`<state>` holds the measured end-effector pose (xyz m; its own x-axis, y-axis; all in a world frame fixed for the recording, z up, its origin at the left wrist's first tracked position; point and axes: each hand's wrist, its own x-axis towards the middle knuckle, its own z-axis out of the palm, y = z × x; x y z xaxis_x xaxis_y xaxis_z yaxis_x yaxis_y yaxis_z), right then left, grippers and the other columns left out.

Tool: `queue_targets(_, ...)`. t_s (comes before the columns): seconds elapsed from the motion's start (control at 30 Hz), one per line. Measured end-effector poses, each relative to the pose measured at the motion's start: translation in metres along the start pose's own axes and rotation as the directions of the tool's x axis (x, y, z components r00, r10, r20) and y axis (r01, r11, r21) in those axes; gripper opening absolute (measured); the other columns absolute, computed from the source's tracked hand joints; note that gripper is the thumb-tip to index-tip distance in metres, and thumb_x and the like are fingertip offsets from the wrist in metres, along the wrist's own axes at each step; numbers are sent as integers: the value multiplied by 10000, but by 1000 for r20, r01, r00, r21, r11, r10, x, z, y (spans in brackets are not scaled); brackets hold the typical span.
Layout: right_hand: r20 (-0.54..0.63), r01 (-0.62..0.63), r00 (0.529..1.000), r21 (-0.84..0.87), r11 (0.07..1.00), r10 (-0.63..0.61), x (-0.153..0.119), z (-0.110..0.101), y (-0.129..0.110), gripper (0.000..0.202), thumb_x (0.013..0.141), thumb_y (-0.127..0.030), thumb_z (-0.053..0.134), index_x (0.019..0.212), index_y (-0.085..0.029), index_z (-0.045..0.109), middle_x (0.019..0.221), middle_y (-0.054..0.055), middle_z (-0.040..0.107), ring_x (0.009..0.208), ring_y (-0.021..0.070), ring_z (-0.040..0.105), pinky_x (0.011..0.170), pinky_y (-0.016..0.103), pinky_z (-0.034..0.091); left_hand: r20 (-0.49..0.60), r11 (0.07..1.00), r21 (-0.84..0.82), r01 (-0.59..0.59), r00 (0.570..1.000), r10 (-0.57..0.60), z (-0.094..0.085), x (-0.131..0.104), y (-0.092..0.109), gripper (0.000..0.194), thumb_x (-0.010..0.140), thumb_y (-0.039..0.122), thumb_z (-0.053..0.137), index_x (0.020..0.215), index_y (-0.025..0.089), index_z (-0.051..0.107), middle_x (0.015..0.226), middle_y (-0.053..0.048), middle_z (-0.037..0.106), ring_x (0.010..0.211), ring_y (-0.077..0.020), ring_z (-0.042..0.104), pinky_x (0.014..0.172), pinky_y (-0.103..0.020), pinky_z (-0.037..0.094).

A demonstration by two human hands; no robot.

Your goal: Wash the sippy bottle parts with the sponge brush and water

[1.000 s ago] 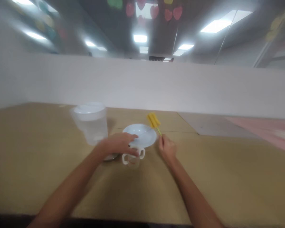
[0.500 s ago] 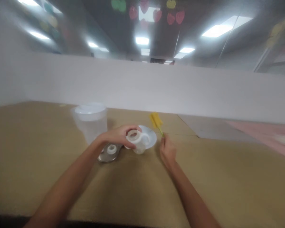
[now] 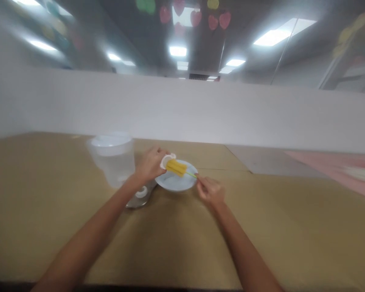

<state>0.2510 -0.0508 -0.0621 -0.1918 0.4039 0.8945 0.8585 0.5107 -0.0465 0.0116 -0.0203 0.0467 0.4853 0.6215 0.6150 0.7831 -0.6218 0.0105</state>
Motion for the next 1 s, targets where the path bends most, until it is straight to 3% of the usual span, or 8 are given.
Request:
queue_targets(0.2,170,-93,976,-226,970,133,1,0,-14,337,861,-294,406,1058,-184,655,626,40,610,576,114,522,596,227,345,-12,966,220,-139,989,145,4,-2,23,414,681,44,480,1065,191,531,965,-95,506,915,-243,459,829,-387,323)
queue_targets(0.4,206,-41,975,-205,978,84,-2,9,-21,360,883,-270,369,1123,-165,616,688,60,628,626,120,543,629,229,357,48,938,257,-232,973,227,11,-5,36,277,754,53,432,964,184,556,918,-102,514,850,-233,466,769,-373,330)
queue_targets(0.57,179,-26,982,-173,985,57,-13,8,20,317,862,-279,413,1031,-163,655,682,48,634,617,114,540,630,226,359,-37,940,312,-137,987,156,16,-3,14,288,846,100,354,1003,192,577,928,-115,522,908,-241,471,834,-400,325)
queue_targets(0.67,77,-201,971,-233,951,224,-15,6,42,310,857,-277,411,978,-139,661,712,53,633,637,120,543,634,224,357,-81,977,213,4,997,14,15,-2,-6,307,795,91,444,1049,197,579,957,-110,516,952,-245,474,869,-405,334)
queue_targets(0.77,19,-446,877,-339,828,480,-13,6,49,316,867,-267,388,1002,-138,643,820,72,623,659,130,540,591,230,331,-128,963,-118,243,958,-257,10,0,-13,467,723,231,592,1181,213,502,1022,-87,497,951,-222,497,843,-353,392)
queue_targets(0.83,111,-519,786,-417,746,608,-12,9,47,312,867,-257,385,992,-144,647,878,92,602,662,135,539,556,236,304,-71,872,-368,324,925,-374,5,2,-7,667,683,380,638,1281,216,393,1049,-71,502,939,-197,516,826,-311,420)
queue_targets(0.9,259,-516,689,-481,709,677,-12,13,42,305,860,-237,387,956,-144,661,898,110,588,679,145,550,539,239,286,53,779,-535,326,934,-354,-1,2,7,804,669,476,628,1344,212,280,1068,-62,525,934,-180,532,816,-284,431)
queue_targets(1.0,450,-457,586,-503,734,674,-12,18,32,287,845,-222,405,911,-136,671,877,123,602,736,171,578,536,240,278,247,730,-607,313,948,-201,-7,-4,37,841,659,524,614,1350,207,255,1105,-63,549,945,-183,549,808,-270,434)
